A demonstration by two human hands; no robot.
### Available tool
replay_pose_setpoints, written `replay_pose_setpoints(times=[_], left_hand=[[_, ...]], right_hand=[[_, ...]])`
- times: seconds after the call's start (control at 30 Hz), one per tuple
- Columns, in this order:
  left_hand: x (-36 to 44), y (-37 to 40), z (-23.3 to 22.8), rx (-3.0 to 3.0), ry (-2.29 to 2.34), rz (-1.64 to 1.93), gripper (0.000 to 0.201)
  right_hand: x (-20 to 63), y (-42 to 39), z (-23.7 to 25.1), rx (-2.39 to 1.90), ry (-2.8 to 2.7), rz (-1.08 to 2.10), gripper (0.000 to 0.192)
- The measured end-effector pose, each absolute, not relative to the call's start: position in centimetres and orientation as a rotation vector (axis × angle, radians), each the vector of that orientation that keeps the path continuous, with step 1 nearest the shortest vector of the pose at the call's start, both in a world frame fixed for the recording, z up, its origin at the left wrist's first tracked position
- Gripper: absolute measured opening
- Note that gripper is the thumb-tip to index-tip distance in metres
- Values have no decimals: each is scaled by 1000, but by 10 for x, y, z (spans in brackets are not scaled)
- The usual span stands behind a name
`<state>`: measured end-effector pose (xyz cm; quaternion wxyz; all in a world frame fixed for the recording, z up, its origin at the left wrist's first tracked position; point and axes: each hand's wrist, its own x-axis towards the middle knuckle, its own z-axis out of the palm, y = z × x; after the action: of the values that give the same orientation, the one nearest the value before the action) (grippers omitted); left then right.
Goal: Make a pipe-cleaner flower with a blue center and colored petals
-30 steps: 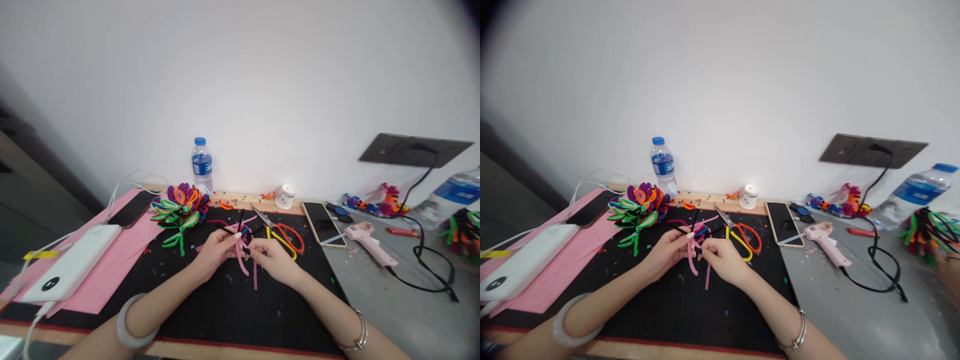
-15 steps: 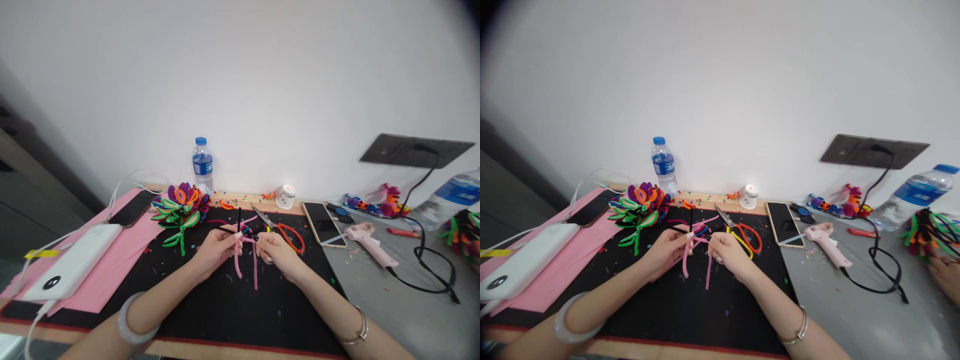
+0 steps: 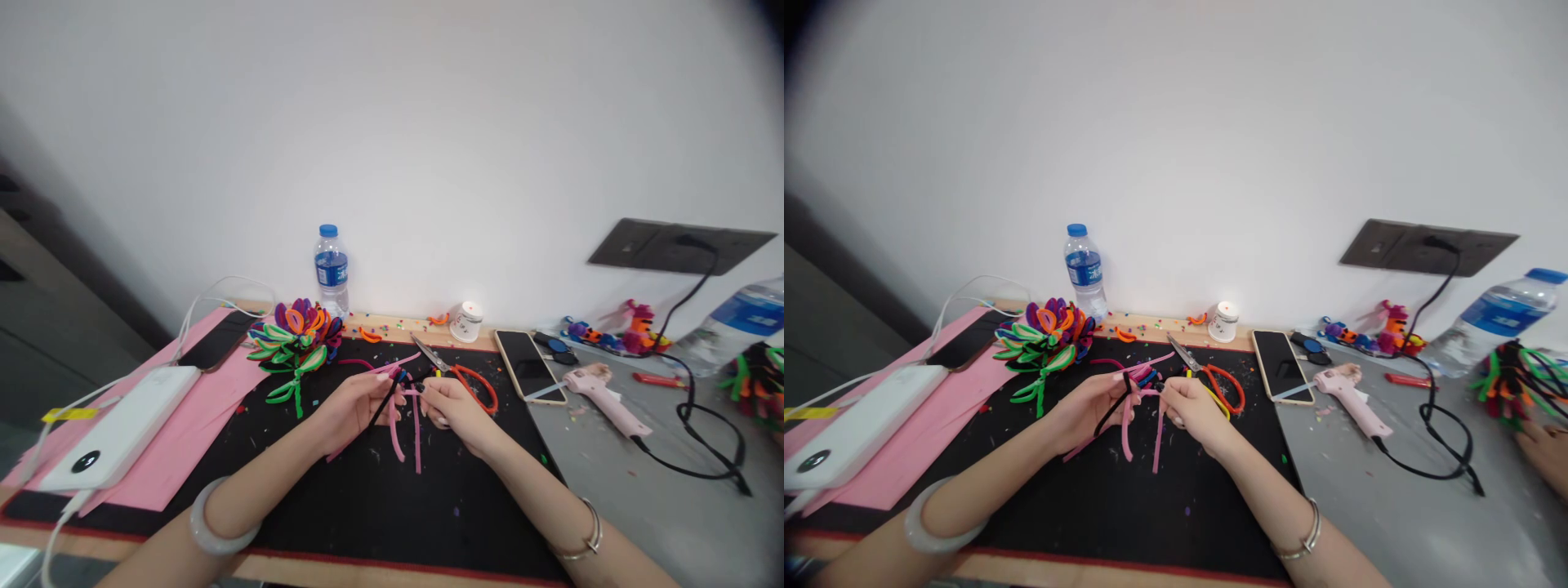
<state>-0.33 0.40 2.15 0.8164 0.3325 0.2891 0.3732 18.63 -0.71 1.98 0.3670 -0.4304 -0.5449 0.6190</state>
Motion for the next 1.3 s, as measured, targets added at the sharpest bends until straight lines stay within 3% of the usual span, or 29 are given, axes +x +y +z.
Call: replay_pose_setpoints(times=[0.43, 0.6, 0.87, 1.17, 1.3], left_hand=[[-1, 0, 14, 969, 769, 640, 31], [1, -3, 12, 1145, 771, 526, 27], [4, 0, 11, 1226, 836, 778, 31], [5, 0, 17, 1165, 1026, 1045, 31], [4, 0, 19, 1140, 1040, 1133, 31]], right_hand=[[186, -10, 24, -1093, -1537, 1498, 34], [185, -12, 25, -1083, -1585, 1466, 34], [188, -5, 17, -1139, -1400, 1446, 37], [183, -21, 22, -1233, -1911, 651, 21], [182, -26, 21, -1275, -1920, 462, 8]])
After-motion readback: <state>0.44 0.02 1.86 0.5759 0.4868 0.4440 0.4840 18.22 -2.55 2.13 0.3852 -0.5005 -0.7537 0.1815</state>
